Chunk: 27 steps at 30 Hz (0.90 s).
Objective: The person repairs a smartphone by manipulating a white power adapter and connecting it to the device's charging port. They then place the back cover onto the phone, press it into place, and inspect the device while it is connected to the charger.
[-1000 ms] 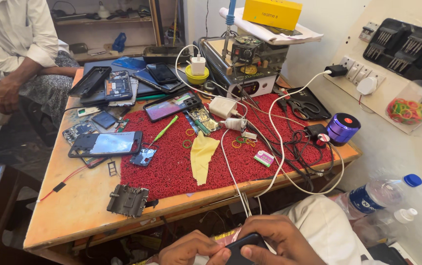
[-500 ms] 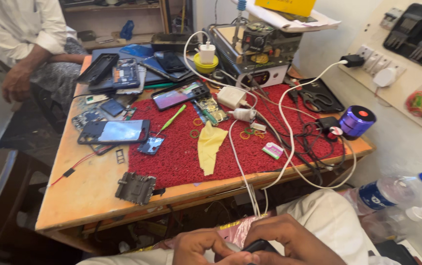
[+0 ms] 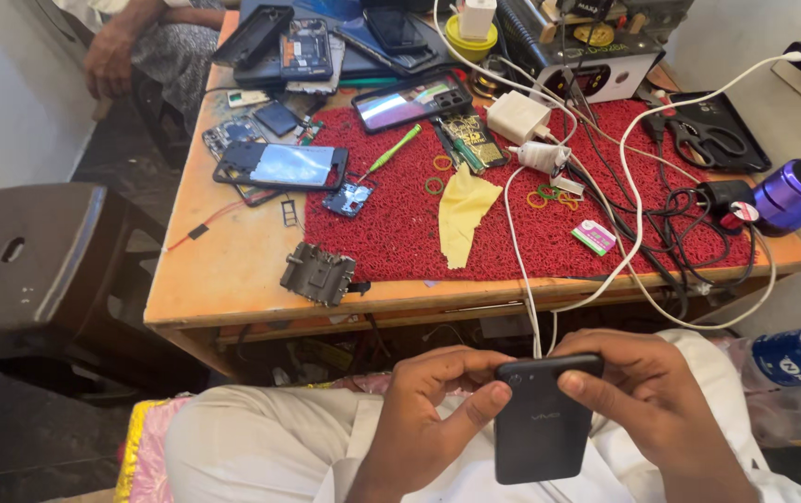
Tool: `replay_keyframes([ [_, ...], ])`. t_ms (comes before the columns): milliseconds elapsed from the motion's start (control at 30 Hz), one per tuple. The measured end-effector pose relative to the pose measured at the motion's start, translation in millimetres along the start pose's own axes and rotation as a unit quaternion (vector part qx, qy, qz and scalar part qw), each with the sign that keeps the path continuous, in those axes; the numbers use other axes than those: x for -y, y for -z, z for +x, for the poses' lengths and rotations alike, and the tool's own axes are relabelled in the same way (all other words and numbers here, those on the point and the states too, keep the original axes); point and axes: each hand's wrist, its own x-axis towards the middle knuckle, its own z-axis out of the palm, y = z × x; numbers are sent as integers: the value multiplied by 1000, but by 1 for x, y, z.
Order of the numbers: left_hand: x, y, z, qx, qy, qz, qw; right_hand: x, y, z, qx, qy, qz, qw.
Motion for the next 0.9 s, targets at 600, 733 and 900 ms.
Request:
replay_keyframes([
  [600,29,-14,2,-95,57,-57,992,-19,-9,8,54,-39,34,997],
  [733,28,-7,8,-169,93,-185,964,-36,-15,-12,136,-127,92,978],
  [900,18,-9,13,-125,119,-144,974,-48,-19,-14,68,-140,193,969],
])
